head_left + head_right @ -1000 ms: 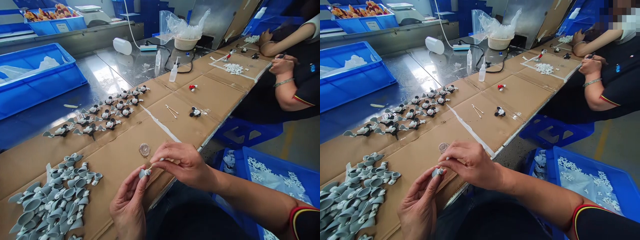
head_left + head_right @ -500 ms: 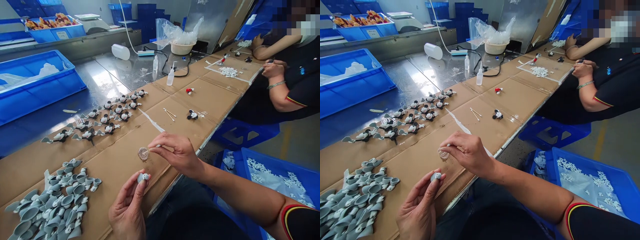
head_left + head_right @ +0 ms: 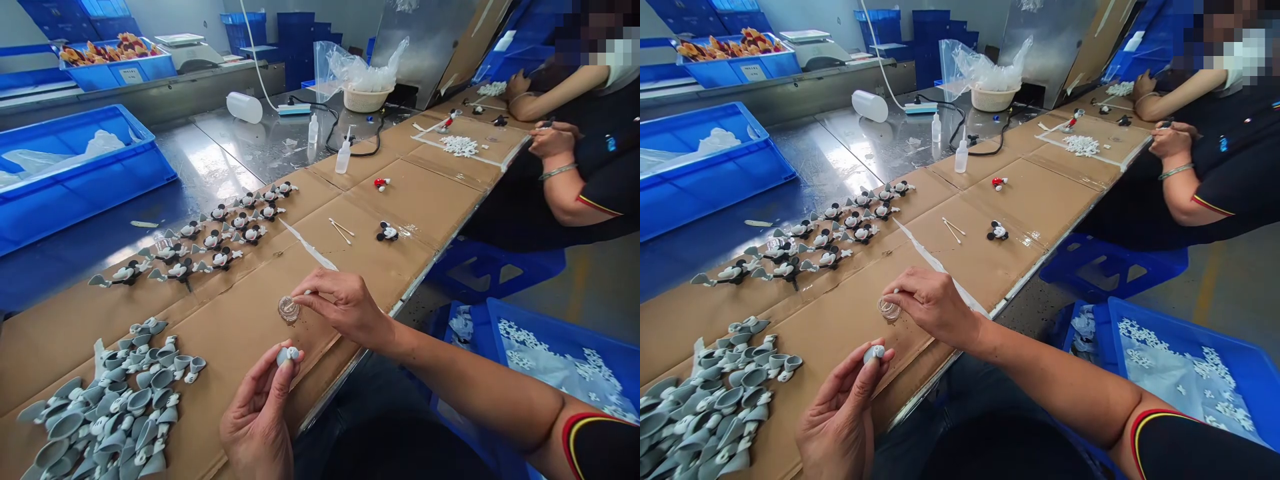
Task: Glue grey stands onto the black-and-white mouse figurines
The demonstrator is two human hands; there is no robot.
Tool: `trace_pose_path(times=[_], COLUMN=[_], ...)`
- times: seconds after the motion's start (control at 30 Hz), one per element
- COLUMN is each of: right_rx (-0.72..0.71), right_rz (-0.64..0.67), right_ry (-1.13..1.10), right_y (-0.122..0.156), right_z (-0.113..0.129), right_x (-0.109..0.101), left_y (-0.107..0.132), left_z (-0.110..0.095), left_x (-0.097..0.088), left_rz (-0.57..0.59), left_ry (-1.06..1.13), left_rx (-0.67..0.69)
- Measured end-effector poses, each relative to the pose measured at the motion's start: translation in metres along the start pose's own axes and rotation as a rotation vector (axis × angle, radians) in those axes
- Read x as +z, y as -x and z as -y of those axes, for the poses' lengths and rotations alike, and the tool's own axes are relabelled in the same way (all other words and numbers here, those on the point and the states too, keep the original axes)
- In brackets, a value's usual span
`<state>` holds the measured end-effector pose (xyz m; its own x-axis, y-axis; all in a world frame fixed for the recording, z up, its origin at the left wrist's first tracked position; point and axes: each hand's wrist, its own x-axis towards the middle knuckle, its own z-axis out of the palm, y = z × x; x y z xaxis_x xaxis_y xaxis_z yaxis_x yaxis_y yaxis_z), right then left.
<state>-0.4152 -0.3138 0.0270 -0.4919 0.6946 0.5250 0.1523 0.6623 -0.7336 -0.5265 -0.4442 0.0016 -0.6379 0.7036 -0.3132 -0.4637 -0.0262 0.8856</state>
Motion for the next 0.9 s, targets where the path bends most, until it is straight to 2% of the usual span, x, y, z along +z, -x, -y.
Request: trace_pose_path(times=[0.13,0.23,0.4,0.9], right_rx=[0.096,0.176,0.274,0.205], right_rz=[-0.062,-0.106,-0.041,0.058], right_ry=[-0.072,-0.222,-0.432,-0.338], right_y=[0.0,0.002,0.005,0.011], right_z=[0.002,0.009,0.026,0.029], right_x=[-0.004,-0.007,-0.012,-0.012], left_y=[0.0,0.0,0.0,0.001], left_z=[0.0,0.0,0.001,0.002], left_x=[0.001,0.001,-0.001,-0.004], left_rz=[0.012,0.023,0.038,0.051], left_ry=[0.005,0.001,-0.001,-0.005], left_rx=[-0.008,-0.01,-0.022,-0.014])
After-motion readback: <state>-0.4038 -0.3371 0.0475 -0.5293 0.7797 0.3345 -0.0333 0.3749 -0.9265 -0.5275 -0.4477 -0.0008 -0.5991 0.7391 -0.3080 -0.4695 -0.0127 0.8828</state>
